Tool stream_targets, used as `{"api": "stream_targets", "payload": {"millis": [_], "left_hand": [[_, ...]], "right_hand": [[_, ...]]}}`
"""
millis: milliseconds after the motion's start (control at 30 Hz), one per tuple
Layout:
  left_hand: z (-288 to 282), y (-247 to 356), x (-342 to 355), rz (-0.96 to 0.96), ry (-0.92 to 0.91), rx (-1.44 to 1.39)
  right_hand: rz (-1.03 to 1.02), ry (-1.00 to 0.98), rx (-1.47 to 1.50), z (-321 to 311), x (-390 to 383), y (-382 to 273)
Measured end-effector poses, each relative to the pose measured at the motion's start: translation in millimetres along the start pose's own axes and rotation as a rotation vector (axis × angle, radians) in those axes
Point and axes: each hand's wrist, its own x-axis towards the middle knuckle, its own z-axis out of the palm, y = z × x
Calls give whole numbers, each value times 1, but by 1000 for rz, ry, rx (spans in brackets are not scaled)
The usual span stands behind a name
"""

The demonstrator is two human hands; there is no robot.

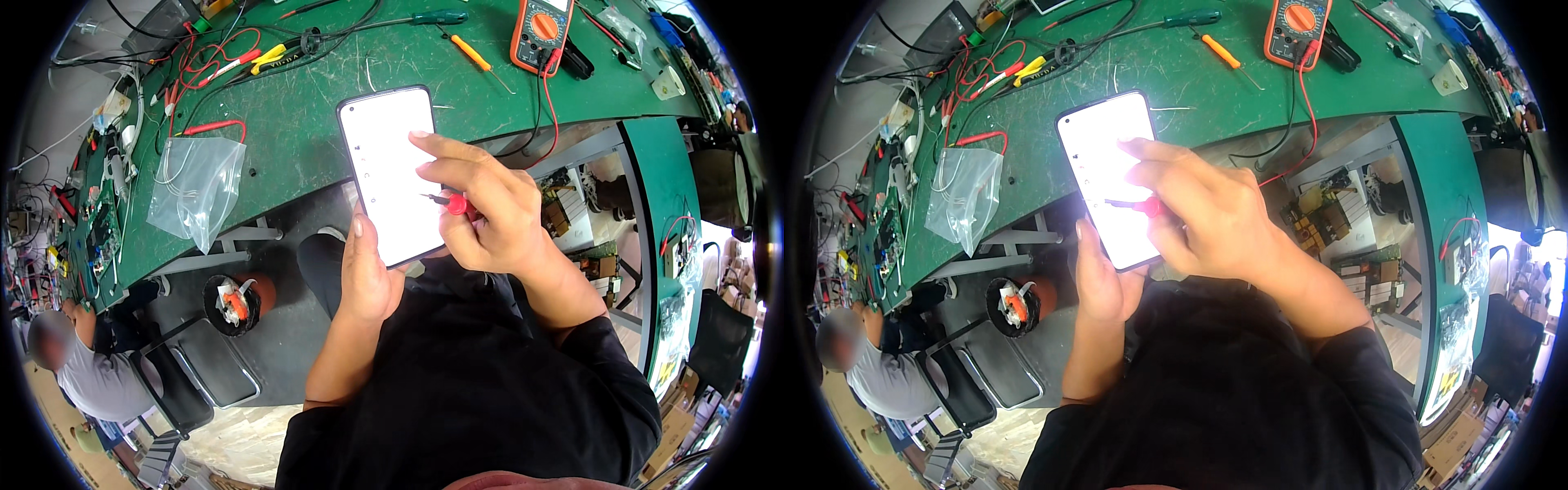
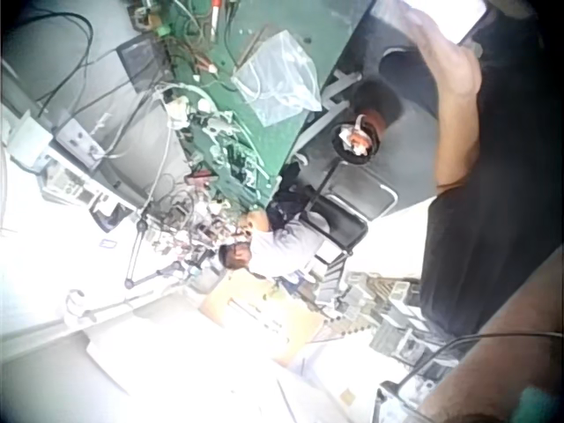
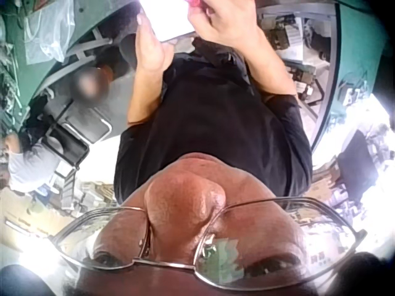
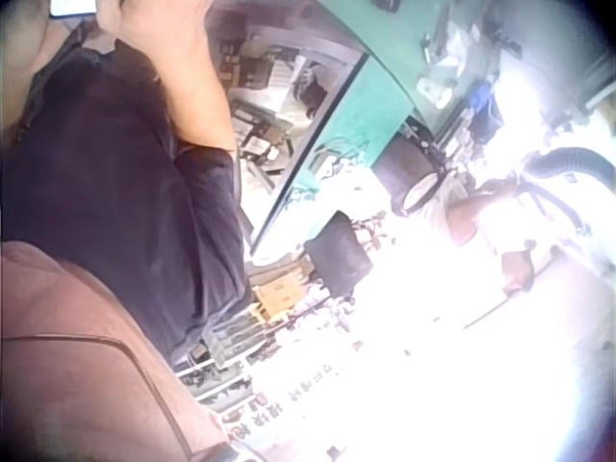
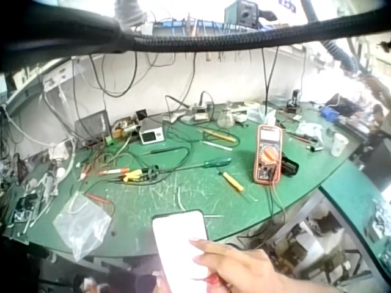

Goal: The person removes electronic components from a plastic bag and uses a multimeter to test them on a workbench.

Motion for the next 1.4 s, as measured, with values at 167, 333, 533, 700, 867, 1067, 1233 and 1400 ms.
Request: {"api": "stream_targets", "payload": {"millis": [167,333,533,700,867,1067,1233,1400], "left_hand": [[7,3,-1,7,-33,-41],[9,3,-1,8,-27,-53],[-1,2,1,10,-124,-64],[9,11,2,11,-48,-70],[7,18,7,-5,-58,-131],[-4,20,9,-3,-93,-190],[-2,21,11,-22,-39,-198],[-2,22,10,-35,-35,-255]], "right_hand": [[-36,19,-10,0,3,4],[-1,-25,12,-2,4,2],[5,-8,23,-3,-1,3],[-5,12,39,-4,-7,0],[-89,7,58,-4,-14,6],[-143,-71,119,-6,-30,5],[-153,-112,133,-4,-40,3],[-141,-154,63,-3,-37,2]]}}
